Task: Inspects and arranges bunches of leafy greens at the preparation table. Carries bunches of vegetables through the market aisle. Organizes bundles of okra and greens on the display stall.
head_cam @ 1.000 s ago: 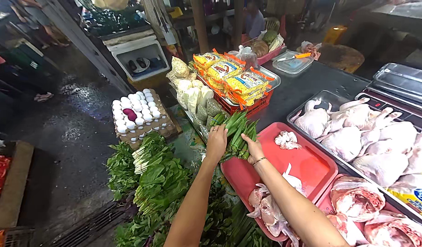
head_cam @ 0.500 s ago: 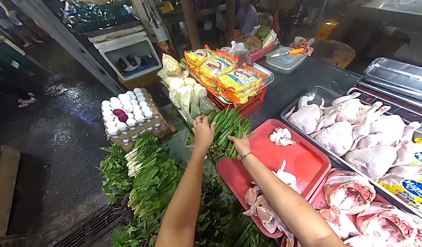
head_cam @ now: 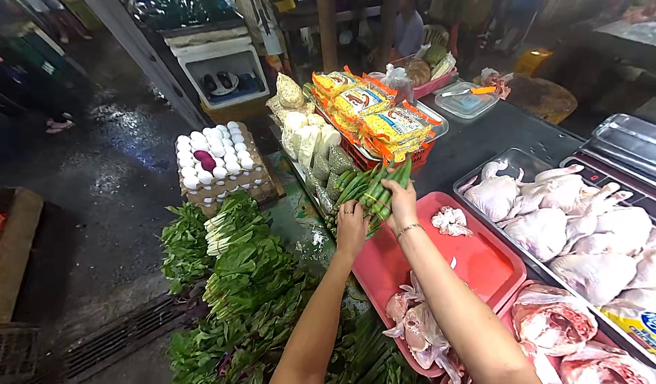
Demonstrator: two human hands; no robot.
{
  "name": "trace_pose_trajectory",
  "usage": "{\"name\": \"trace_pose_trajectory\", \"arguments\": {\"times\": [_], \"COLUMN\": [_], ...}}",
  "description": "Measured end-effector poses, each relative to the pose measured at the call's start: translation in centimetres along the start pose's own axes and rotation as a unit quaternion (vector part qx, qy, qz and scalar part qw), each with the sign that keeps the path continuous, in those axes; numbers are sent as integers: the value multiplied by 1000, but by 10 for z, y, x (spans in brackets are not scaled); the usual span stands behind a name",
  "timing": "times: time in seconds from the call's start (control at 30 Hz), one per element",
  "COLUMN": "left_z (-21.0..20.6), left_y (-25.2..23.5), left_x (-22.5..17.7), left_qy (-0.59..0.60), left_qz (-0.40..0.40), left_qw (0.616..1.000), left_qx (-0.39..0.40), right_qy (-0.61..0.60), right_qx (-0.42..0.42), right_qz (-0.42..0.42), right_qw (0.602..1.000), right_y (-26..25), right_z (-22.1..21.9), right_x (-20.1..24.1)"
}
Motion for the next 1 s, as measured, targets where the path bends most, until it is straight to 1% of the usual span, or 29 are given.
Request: {"name": "trace_pose_trajectory", "arguments": {"times": [0.07,0.17,0.2,0.27,0.33,0.4,0.47,0.5,0.57,0.6,0.63,0.7,0.77,0.83,0.9,0.93,1.0], "left_z": [1,8,10,15,19,20,15,13,14,16,17,16,15,14,13,12,11], "left_y": [4,10,10,8,1,-5,-7,-7,-9,-10,-11,-15,-19,-22,-24,-24,-25], "left_x": [-2,-4,-2,2,6,8,8,9,8,7,7,9,12,13,14,14,14], "left_qy": [2,10,23,61,79,74,56,46,29,20,14,9,7,-2,-16,-24,-37], "left_qz": [35,114,127,126,100,84,78,76,80,81,76,66,67,69,68,70,71], "left_qw": [999,991,989,987,991,994,995,996,996,997,997,998,998,997,997,997,996], "left_qx": [-21,-65,-77,-79,-49,-13,-9,-16,-14,-9,-7,-10,-16,-21,-32,-37,-40], "right_qy": [32,70,80,138,243,330,396,435,503,511,496,419,348,326,335,356,419], "right_qx": [30,37,38,38,19,-3,-26,-35,-52,-63,-78,-116,-151,-140,-97,-78,-72], "right_qz": [14,50,63,96,146,207,262,267,241,228,223,229,244,264,286,303,364], "right_qw": [999,996,994,985,959,921,880,859,828,826,836,871,892,897,893,881,829], "right_y": [-13,-35,-42,-50,-52,-50,-51,-50,-44,-40,-37,-31,-29,-31,-38,-42,-47], "right_z": [-17,-29,-29,-25,-18,-11,-7,-7,-6,-3,2,16,32,45,50,50,51], "right_x": [-13,-45,-55,-66,-68,-71,-75,-73,-67,-65,-64,-66,-72,-79,-83,-84,-87]}}
Point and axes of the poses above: each hand's wrist, its own y-axis away from the middle knuckle, its own z-axis out of the back of the hand, x = y × z, the point moved 1 cm from there along -y, towards the middle knuckle, and after that the axes turned 1 degree about x, right-handed, at the moved point
